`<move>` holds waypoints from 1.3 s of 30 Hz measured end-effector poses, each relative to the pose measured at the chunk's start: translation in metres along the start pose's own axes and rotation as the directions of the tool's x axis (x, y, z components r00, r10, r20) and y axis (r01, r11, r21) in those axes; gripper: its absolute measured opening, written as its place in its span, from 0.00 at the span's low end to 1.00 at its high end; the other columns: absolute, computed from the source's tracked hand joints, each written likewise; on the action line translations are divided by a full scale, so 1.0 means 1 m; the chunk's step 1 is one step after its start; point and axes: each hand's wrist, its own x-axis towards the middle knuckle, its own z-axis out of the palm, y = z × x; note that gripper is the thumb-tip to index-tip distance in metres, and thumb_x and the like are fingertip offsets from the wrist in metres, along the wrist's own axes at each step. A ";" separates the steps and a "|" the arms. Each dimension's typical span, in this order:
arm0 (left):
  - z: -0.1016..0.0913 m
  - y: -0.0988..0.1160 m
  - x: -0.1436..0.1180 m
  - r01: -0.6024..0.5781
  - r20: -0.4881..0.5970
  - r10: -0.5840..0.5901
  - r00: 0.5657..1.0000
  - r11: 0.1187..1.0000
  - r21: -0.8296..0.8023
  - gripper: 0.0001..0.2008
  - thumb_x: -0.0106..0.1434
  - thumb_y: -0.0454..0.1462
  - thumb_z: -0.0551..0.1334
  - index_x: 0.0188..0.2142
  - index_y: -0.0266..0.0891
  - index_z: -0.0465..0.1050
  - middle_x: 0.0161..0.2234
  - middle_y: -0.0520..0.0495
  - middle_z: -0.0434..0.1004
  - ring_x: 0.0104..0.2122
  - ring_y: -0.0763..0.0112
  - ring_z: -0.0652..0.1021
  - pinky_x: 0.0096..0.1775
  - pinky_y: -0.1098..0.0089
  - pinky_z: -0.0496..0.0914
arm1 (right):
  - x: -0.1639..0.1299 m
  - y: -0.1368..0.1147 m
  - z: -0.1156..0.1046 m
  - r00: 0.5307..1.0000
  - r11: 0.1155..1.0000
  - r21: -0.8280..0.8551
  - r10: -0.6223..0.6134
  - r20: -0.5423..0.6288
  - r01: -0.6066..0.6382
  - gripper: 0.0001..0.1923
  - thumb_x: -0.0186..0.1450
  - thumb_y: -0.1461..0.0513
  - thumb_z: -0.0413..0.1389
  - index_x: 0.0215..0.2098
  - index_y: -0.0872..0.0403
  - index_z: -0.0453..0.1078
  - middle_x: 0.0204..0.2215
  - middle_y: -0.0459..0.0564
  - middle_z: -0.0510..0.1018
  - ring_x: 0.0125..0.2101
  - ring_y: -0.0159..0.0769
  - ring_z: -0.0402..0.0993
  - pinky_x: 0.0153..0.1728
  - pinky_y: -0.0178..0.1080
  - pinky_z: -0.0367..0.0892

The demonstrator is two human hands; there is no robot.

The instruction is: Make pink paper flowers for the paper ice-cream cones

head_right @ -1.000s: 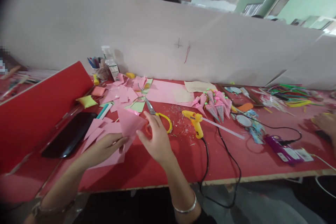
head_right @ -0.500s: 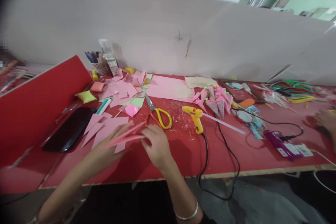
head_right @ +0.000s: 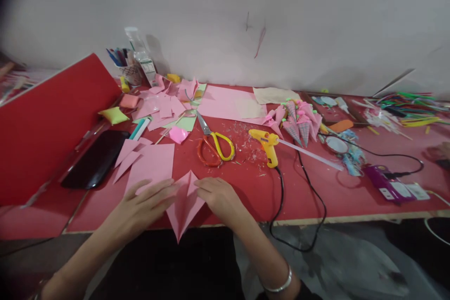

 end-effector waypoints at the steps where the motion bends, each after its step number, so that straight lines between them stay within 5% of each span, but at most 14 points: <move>1: 0.001 0.000 -0.002 0.008 0.012 -0.008 1.000 1.000 -0.030 0.18 0.62 0.27 0.44 0.34 0.40 0.72 0.37 0.52 0.77 0.40 0.73 0.72 0.47 0.69 0.59 | -0.002 0.000 0.000 1.000 1.000 -0.027 -0.002 -0.001 0.002 0.17 0.60 0.73 0.41 0.28 0.55 0.70 0.35 0.49 0.77 0.35 0.33 0.72 0.33 0.35 0.66; 10: 0.009 0.005 -0.010 0.121 0.065 -0.110 0.992 0.967 -0.223 0.12 0.60 0.29 0.50 0.37 0.35 0.71 0.34 0.48 0.77 0.31 0.68 0.75 0.32 0.69 0.68 | -0.007 -0.018 -0.008 0.992 0.999 -0.018 0.039 0.118 -0.037 0.11 0.56 0.65 0.52 0.38 0.55 0.68 0.39 0.50 0.75 0.36 0.37 0.70 0.34 0.38 0.64; 18: 0.018 0.006 -0.016 0.252 0.048 -0.250 0.967 0.913 -0.320 0.12 0.62 0.32 0.49 0.36 0.38 0.70 0.31 0.49 0.76 0.30 0.69 0.74 0.29 0.69 0.68 | -0.009 -0.019 0.002 0.961 0.950 0.145 0.276 0.019 -0.275 0.12 0.62 0.64 0.45 0.25 0.57 0.67 0.26 0.50 0.73 0.28 0.31 0.67 0.30 0.33 0.63; 24: 0.030 0.005 -0.013 0.389 0.051 -0.403 0.914 0.833 -0.392 0.13 0.62 0.36 0.50 0.26 0.36 0.69 0.25 0.47 0.72 0.27 0.71 0.72 0.28 0.72 0.68 | -0.001 -0.019 0.007 0.902 0.898 0.089 0.429 0.040 -0.431 0.15 0.62 0.62 0.46 0.18 0.56 0.61 0.19 0.46 0.66 0.23 0.30 0.62 0.25 0.31 0.57; 39: 0.032 0.008 0.002 0.562 0.273 -0.527 0.805 0.825 -0.066 0.09 0.60 0.34 0.52 0.25 0.37 0.65 0.24 0.49 0.72 0.26 0.68 0.71 0.28 0.70 0.63 | 0.007 -0.016 0.008 0.842 0.846 -0.155 0.528 0.111 -0.511 0.15 0.61 0.62 0.47 0.17 0.55 0.60 0.17 0.45 0.66 0.21 0.30 0.60 0.24 0.32 0.51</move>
